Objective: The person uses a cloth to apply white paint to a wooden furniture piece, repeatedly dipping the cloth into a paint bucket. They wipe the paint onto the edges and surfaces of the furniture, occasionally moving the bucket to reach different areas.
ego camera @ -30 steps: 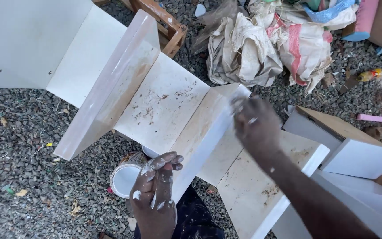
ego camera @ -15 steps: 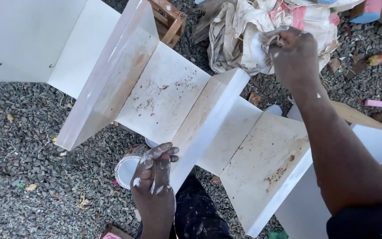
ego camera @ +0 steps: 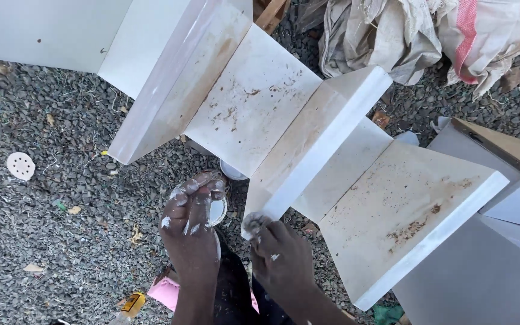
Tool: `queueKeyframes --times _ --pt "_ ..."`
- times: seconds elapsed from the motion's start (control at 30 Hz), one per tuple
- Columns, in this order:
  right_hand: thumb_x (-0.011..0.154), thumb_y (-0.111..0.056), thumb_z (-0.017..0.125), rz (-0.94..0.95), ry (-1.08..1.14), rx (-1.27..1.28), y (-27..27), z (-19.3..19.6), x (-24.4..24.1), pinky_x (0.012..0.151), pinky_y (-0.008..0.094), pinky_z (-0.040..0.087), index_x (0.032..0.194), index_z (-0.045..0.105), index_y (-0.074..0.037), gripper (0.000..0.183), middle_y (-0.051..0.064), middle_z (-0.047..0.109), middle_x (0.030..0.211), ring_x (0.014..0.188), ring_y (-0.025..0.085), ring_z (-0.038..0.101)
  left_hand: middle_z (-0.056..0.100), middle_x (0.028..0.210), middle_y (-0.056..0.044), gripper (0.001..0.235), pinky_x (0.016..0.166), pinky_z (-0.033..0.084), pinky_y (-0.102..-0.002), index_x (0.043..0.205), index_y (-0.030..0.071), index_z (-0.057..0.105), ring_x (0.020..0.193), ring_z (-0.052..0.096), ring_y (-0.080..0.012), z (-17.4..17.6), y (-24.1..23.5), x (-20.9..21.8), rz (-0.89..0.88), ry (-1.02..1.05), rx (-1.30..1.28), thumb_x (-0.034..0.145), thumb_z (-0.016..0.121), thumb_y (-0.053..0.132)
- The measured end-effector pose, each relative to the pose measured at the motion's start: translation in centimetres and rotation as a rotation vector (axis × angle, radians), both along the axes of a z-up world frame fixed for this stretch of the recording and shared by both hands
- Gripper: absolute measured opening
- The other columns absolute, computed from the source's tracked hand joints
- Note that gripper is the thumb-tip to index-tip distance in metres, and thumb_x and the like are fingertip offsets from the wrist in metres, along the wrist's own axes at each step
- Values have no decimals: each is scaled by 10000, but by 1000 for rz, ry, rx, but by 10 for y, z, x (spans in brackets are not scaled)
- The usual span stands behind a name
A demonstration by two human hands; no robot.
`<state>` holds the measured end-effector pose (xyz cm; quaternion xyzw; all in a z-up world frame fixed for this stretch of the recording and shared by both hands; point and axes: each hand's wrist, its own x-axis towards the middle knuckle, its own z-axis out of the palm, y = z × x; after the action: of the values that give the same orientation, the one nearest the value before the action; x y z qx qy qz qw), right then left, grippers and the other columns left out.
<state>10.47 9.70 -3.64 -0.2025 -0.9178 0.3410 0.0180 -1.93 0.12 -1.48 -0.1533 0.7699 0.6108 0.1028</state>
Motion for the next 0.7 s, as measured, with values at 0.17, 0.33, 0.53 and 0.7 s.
queueKeyframes --times 0.17,0.33,0.53,0.7 --pt "856 -195 683 130 -100 -311 -14 20 10 529 418 546 960 655 -160 113 -10 667 911 772 242 678 795 1049 -159 81 830 610 -304 1022 12 699 833 752 -212 33 5 -11 115 -195 90 962 665 54" --pt "928 60 555 -95 373 -375 47 22 6 629 294 677 998 621 -7 118 102 667 932 669 154 655 829 1042 -78 182 859 600 -311 1091 81 765 943 783 -178 29 -13 -2 12 -367 -156 946 670 138" --pt "992 -420 437 -1460 70 -920 131 -4 -41 850 339 648 1390 599 -262 458 41 687 1348 1231 204 688 763 1158 -34 186 964 604 -319 1075 93 796 1117 721 -156 -40 -72 45 -195 -251 -204 924 690 119" --pt "1056 -149 573 -1370 179 -971 31 -31 4 571 282 512 1179 708 -263 215 -7 736 1107 839 106 633 761 1129 -98 136 981 666 -345 1034 32 742 1083 768 -217 -63 -109 57 -224 -133 74 949 640 1"
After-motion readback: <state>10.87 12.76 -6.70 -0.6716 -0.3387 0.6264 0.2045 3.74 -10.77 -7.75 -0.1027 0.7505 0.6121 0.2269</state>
